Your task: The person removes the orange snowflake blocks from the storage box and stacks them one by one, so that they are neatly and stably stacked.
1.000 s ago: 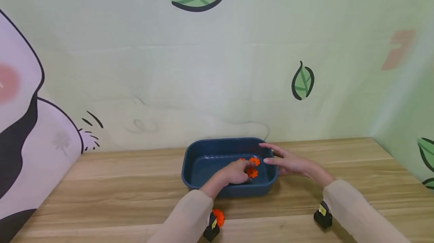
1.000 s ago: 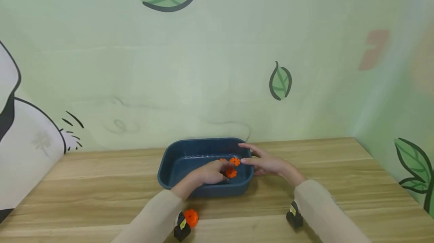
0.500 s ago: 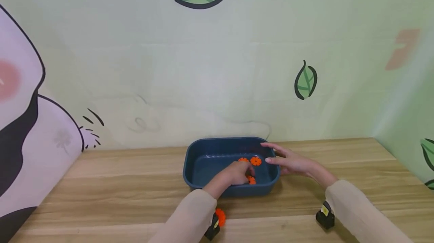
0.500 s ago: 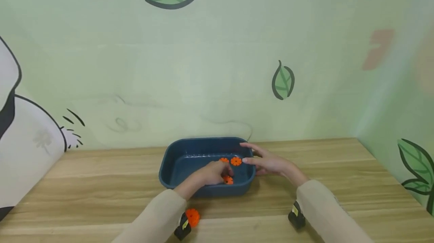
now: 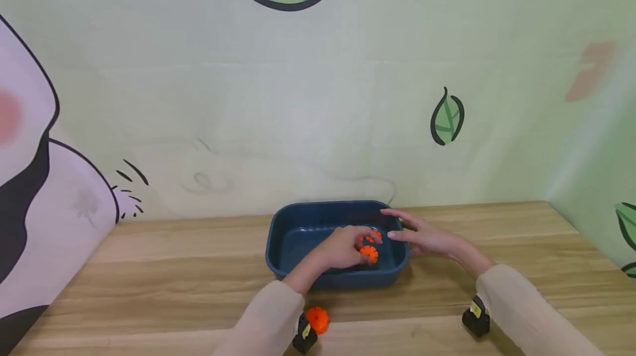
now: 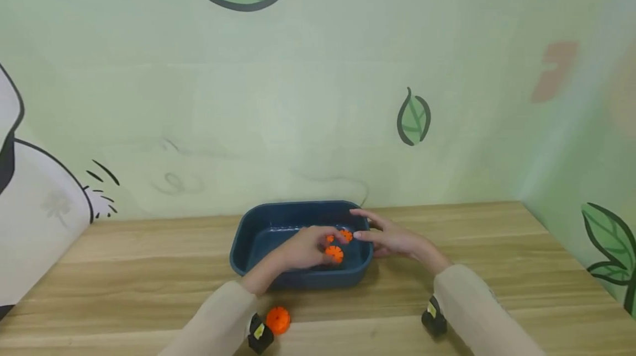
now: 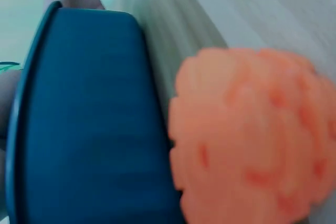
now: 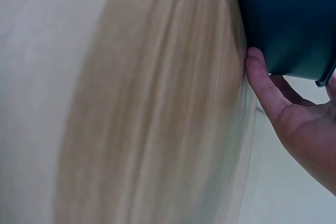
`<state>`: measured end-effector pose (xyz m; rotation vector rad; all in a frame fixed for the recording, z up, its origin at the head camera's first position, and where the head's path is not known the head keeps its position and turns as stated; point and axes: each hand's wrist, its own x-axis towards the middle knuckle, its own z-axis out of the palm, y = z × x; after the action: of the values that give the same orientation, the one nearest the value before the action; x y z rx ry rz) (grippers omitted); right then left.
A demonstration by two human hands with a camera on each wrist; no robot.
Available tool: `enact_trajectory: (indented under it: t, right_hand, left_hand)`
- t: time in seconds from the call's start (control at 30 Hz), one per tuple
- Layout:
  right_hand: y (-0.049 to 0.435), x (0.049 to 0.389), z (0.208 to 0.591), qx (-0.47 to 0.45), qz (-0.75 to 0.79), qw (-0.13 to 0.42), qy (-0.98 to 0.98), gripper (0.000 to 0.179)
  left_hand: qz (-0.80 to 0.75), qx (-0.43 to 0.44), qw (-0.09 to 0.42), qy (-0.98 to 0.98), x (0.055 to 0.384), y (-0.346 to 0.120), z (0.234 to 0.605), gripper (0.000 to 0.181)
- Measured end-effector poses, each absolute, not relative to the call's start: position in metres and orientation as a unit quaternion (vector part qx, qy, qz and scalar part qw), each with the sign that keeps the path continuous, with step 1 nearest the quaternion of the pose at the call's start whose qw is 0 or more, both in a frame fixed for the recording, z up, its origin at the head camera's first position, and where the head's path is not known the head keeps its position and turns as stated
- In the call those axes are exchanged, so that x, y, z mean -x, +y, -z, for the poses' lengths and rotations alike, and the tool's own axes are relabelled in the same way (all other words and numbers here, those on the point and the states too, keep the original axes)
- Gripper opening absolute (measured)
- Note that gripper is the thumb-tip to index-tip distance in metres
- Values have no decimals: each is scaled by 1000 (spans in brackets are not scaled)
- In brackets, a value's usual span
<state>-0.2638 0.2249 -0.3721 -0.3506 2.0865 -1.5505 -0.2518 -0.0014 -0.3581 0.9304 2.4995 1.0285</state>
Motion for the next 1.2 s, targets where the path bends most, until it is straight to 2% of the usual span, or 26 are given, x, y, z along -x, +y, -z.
enact_trajectory:
  t: [0.2,0.6,0.9,1.2]
  right_hand:
    - [225,264,372,127,571,255,770,66]
    - [224,264,372,114,564,248,779,65]
    - [224,265,372,109,567,248,778,66]
    - [223,265,374,112,566,250,778,68]
  left_hand:
    - [-461,-273,183,824,243,-17,348,26]
    - [-467,-232,177,835,236,-43,335,35]
    - [-446,-254,157,844,215,-60,330,33]
    - [-449,-272,194,829,187,-81,332,31]
